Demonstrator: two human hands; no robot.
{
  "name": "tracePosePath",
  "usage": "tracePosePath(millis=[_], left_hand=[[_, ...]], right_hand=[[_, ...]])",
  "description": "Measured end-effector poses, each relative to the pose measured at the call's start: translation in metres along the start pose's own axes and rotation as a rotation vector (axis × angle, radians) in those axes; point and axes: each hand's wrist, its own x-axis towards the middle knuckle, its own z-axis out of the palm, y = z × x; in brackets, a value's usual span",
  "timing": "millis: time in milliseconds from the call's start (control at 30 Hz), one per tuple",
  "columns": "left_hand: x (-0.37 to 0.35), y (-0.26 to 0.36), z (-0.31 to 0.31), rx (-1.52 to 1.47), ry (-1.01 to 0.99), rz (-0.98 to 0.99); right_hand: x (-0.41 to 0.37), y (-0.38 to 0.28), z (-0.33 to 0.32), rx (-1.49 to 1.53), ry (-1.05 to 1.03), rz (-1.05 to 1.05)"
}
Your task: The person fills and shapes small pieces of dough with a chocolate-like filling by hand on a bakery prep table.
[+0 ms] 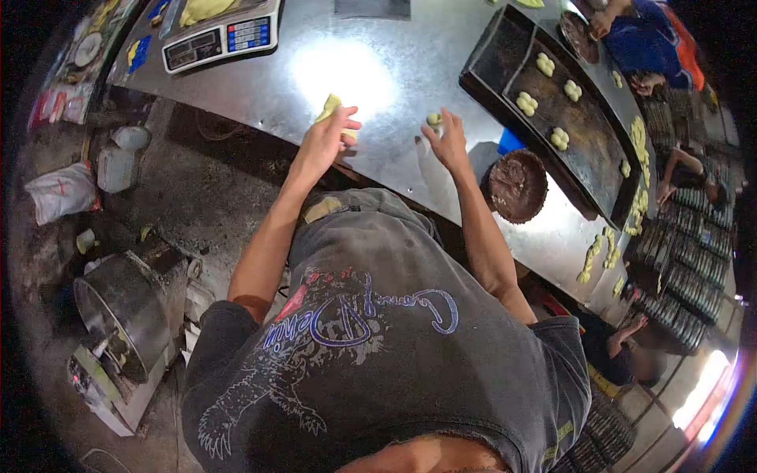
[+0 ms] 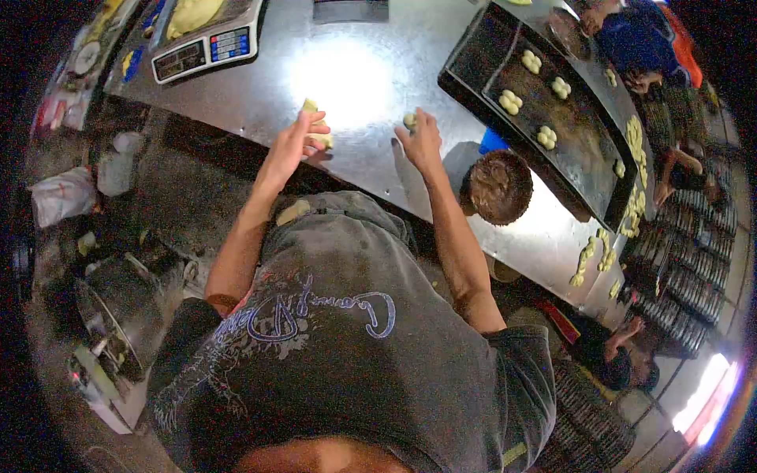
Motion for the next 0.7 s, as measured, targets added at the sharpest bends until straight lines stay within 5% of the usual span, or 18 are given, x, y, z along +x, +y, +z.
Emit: tracePosePath(millis=[33, 233, 367, 400, 533, 700], left_hand=[[-0.001, -0.005, -0.014, 0.024, 0.044, 0.015], [0.008, -0.046, -0.064, 0.139, 0.378, 0.139], [0.023, -0.061, -0.06, 0.349, 0.212, 0.105], [0.027, -0.063, -0.057, 0.421, 0.183, 0.275], [0.04, -0.07, -0.046, 0.572, 0.031, 0.339], [0.05, -0.075, -0.039, 0.616, 0.021, 0.367]], right_hand=[[0.002, 0.011, 0.02, -0.191, 0.03, -0.016], [-0.007, -0.08, 0.079, -0.127, -0.038, -0.259], [0.001, -0.118, 0.107, 0.074, -0.242, -0.246], [0.002, -0.12, 0.112, 0.173, -0.318, -0.237], [-0.009, -0.114, 0.115, 0.254, -0.144, -0.35], [-0.014, -0.092, 0.11, 0.385, -0.315, -0.187]])
